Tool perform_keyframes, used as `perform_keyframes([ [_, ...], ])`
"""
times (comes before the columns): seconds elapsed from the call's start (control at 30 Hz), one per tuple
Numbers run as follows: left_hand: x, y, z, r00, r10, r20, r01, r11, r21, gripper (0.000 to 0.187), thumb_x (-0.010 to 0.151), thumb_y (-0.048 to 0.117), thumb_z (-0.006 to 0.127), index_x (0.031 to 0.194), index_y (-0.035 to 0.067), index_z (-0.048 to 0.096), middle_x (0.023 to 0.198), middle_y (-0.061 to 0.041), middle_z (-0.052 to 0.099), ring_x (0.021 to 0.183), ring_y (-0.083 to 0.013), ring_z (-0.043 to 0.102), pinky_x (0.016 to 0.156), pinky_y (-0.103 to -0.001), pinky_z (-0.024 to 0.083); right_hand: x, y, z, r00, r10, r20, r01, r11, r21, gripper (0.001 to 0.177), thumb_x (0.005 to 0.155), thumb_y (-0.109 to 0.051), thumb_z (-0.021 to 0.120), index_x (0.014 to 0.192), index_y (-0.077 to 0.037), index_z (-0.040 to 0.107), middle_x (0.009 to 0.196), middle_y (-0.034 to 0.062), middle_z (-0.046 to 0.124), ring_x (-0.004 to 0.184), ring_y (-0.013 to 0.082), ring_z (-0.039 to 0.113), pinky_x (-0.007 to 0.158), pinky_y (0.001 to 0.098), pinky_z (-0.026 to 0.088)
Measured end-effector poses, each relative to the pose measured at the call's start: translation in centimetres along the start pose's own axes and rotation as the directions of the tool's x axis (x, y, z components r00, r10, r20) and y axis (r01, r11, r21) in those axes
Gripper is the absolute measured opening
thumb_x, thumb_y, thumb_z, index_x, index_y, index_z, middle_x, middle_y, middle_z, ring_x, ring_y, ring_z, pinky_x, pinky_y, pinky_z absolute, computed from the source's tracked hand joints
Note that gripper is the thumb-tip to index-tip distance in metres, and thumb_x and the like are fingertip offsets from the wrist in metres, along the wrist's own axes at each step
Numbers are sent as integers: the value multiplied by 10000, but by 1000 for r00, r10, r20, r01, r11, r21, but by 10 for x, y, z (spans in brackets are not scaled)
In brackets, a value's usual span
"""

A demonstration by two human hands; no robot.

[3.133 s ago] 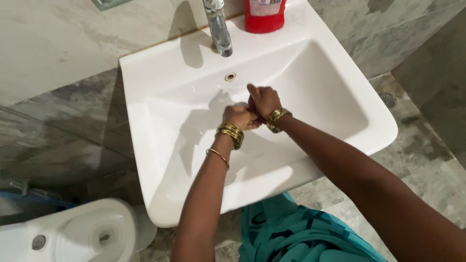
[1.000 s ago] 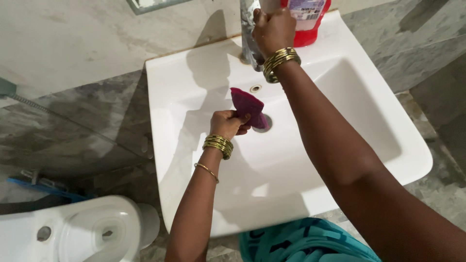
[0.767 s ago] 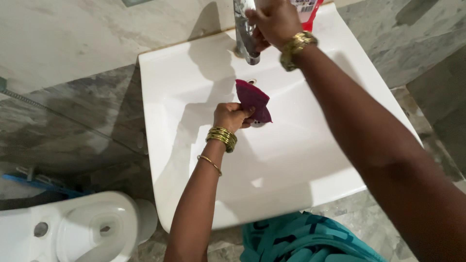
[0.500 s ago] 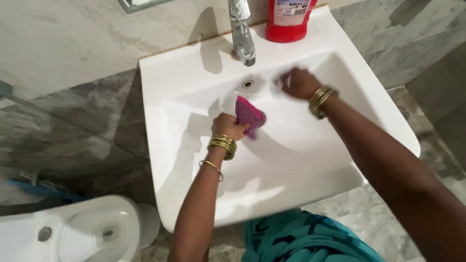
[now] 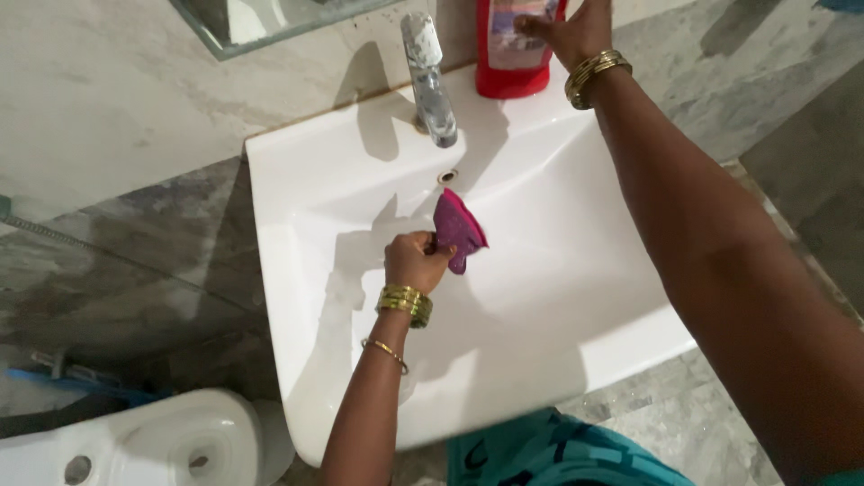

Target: The person scrubs the bathroom sink basin with a purple sponge, rinses it under running water, and then wipes the faucet and sink surfaces with a blue cloth. The person also moves a red cleaning bottle to a nearby shelf.

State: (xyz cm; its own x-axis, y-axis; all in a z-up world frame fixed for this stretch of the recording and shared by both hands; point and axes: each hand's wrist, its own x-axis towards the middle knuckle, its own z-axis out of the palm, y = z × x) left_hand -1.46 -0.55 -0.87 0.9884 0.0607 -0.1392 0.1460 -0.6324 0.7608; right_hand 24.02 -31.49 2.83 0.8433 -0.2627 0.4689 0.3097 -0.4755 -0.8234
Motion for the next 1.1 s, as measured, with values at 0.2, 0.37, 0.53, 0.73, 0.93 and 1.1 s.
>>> perform_keyframes([
  [0.2,-4,-11,-4,999,-42,10,43,985,-165,242,777,197,834,957,39,802,857,-83,814,737,-143,772,715,-285,603,-1,-13,9,972,131,195,-196,911,363,771,767,-90,946,1349,-118,441,1302,134,719,1200,280,736,942,407,605],
  [0.37,0,-8,-5,996,-85,21,87,989,-118,245,782,206,840,956,37,804,836,-80,805,707,-139,749,702,-282,590,-4,-22,11,975,111,194,-182,895,406,647,785,-55,943,1305,-101,559,1254,108,774,1184,285,768,951,408,607],
  [0.53,2,-3,-4,999,34,20,-33,996,-86,231,796,217,839,915,21,808,772,-83,793,631,-132,715,641,-300,571,-9,-39,-14,975,214,66,-223,903,366,629,756,-80,947,1261,-116,573,1238,105,742,1134,281,755,866,467,627],
  [0.73,-1,9,-1,996,39,76,-8,926,-377,198,789,185,831,919,40,794,748,-80,786,593,-99,674,571,-285,563,-36,-74,-90,990,94,106,-131,898,421,568,875,-70,942,1307,-82,573,1309,156,728,1231,314,746,988,500,601],
  [0.93,0,7,16,999,25,22,-26,999,33,212,804,233,844,789,30,784,694,-88,765,563,-150,681,604,-330,554,-112,-85,-102,950,233,206,-288,907,306,678,748,-12,895,1305,-109,521,1298,94,726,1217,270,724,969,501,569],
  [1.1,5,11,28,995,65,78,-76,987,145,206,778,246,855,826,55,794,748,-95,771,640,-195,706,654,-347,582,-144,-85,-109,926,293,238,-365,854,370,651,775,-23,883,1315,-107,531,1310,103,728,1236,276,726,996,502,570],
])
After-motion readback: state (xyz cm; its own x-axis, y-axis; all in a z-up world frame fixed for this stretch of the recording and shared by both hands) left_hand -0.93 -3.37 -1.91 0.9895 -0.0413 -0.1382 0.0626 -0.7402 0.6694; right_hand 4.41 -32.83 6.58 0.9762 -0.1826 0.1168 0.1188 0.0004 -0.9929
